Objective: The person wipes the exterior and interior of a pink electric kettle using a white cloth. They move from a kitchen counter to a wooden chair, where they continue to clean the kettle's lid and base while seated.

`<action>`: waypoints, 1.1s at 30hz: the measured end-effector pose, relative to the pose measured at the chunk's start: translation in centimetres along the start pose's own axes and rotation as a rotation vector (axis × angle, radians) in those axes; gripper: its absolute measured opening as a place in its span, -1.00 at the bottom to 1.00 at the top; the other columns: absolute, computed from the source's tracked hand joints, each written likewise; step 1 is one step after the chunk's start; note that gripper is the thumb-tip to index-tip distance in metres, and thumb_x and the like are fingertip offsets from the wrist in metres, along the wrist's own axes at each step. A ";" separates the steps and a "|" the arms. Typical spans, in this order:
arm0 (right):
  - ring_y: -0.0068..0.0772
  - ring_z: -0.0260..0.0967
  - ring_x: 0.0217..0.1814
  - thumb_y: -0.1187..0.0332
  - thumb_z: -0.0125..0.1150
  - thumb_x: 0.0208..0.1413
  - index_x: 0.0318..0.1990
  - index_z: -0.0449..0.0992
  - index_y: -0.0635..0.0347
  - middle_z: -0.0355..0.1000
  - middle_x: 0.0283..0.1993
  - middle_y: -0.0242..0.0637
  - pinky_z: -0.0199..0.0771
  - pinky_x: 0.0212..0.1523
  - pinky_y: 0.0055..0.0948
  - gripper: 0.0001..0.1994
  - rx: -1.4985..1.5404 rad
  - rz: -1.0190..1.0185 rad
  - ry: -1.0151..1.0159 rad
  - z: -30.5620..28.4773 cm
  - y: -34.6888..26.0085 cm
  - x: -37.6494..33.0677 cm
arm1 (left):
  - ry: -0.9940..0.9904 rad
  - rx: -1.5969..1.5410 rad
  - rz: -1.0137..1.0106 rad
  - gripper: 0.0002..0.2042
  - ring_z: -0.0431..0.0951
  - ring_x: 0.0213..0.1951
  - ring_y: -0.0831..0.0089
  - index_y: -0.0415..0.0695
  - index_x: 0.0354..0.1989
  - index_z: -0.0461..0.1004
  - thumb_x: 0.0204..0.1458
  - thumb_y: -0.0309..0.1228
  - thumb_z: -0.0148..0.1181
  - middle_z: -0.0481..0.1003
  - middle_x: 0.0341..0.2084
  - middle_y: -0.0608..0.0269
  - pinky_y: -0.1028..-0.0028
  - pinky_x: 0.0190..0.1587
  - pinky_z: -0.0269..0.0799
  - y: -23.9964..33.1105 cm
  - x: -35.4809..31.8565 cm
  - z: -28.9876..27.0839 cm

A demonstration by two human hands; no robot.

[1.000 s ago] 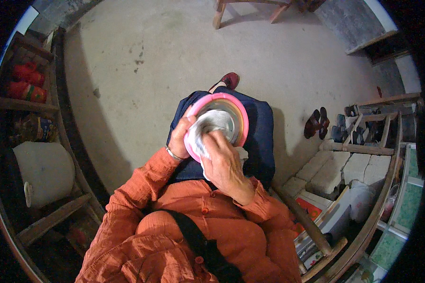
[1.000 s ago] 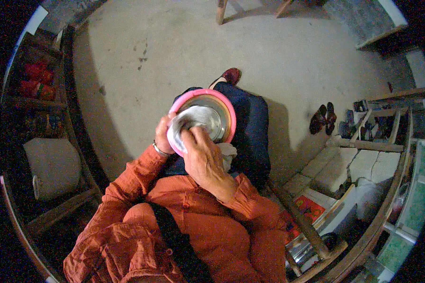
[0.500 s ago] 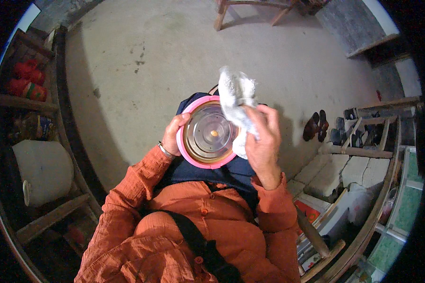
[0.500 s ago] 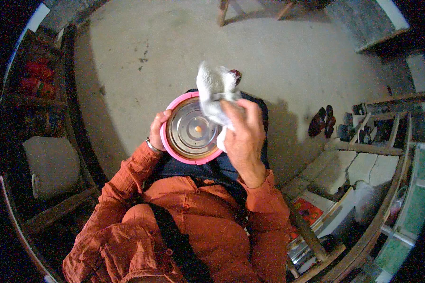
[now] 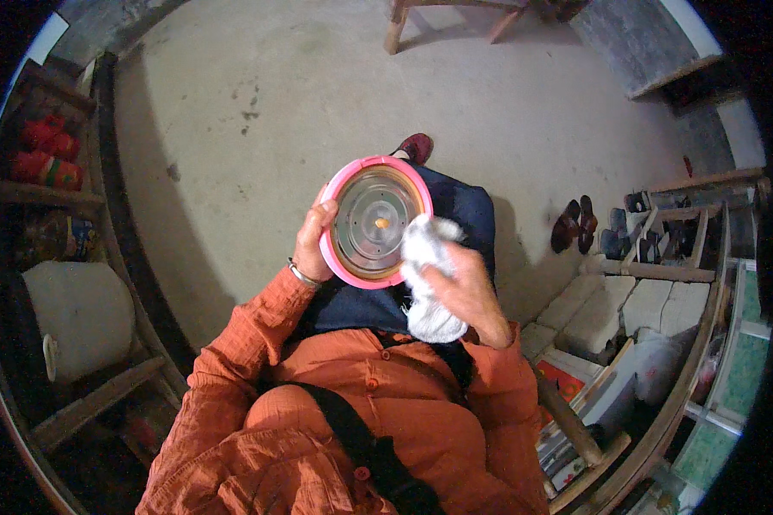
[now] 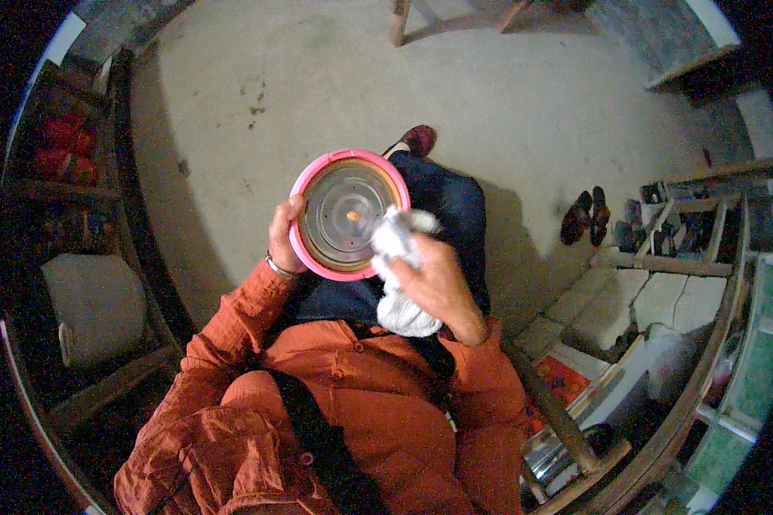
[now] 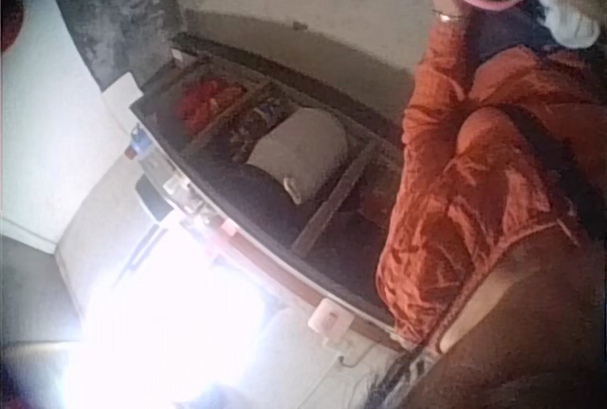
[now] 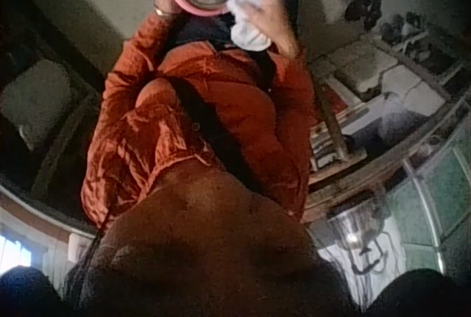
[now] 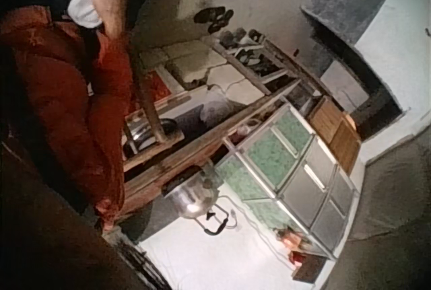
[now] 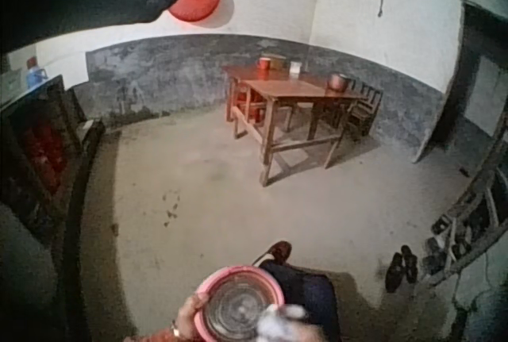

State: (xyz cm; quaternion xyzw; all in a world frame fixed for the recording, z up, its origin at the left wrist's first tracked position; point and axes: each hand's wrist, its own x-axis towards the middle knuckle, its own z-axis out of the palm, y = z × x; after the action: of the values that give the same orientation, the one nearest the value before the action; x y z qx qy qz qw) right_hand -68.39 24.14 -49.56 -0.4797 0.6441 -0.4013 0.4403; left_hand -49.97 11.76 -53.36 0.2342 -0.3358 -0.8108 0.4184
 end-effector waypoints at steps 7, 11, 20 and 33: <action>-0.31 0.18 0.17 0.07 -0.27 0.30 0.21 0.19 0.32 0.20 0.18 -0.11 0.19 0.16 -0.31 -0.48 0.273 -0.448 0.223 -1.5 -2.2 1.9 | -0.155 -0.133 -0.069 -0.52 0.46 -0.04 0.24 -0.32 0.03 0.30 0.09 -0.15 -0.13 0.43 -0.05 0.00 0.26 0.05 0.36 -1.4 0.4 -3.7; -0.01 -0.11 0.36 0.32 0.09 0.07 0.31 0.01 0.33 -0.04 0.30 0.08 -0.03 0.30 -0.18 -0.34 -0.269 -0.465 0.303 0.9 -0.8 2.4 | -0.061 -0.049 -0.061 -0.55 0.51 -0.14 0.23 -0.35 -0.04 0.35 0.09 -0.18 -0.12 0.47 -0.12 -0.04 0.28 -0.02 0.43 -0.6 -0.1 -1.2; 0.02 0.26 0.16 0.65 0.13 -0.12 0.18 0.32 0.05 0.22 0.15 -0.01 0.35 0.10 -0.25 -0.40 -0.366 -0.630 0.346 0.0 0.0 4.9 | -0.365 0.009 -0.244 -0.36 0.36 0.12 0.18 -0.32 0.22 0.12 -0.02 -0.18 -0.07 0.27 0.14 -0.07 0.27 0.19 0.23 2.8 0.5 0.7; -0.37 0.35 0.03 0.58 0.09 -0.04 0.17 0.24 0.29 0.39 0.01 -0.14 0.34 0.03 -0.44 -0.47 0.202 -0.166 0.591 4.0 3.2 3.3 | -0.079 0.102 0.091 -0.39 0.42 -0.01 0.37 -0.29 0.16 0.16 -0.09 -0.24 0.07 0.39 -0.04 0.07 0.40 0.06 0.33 1.4 0.3 1.4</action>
State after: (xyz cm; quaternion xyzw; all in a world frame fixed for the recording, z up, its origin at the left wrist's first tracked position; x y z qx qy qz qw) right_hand -65.94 21.28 -54.30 -0.3472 0.6598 -0.6196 0.2454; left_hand -50.35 11.39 -51.37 0.2075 -0.4032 -0.7814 0.4288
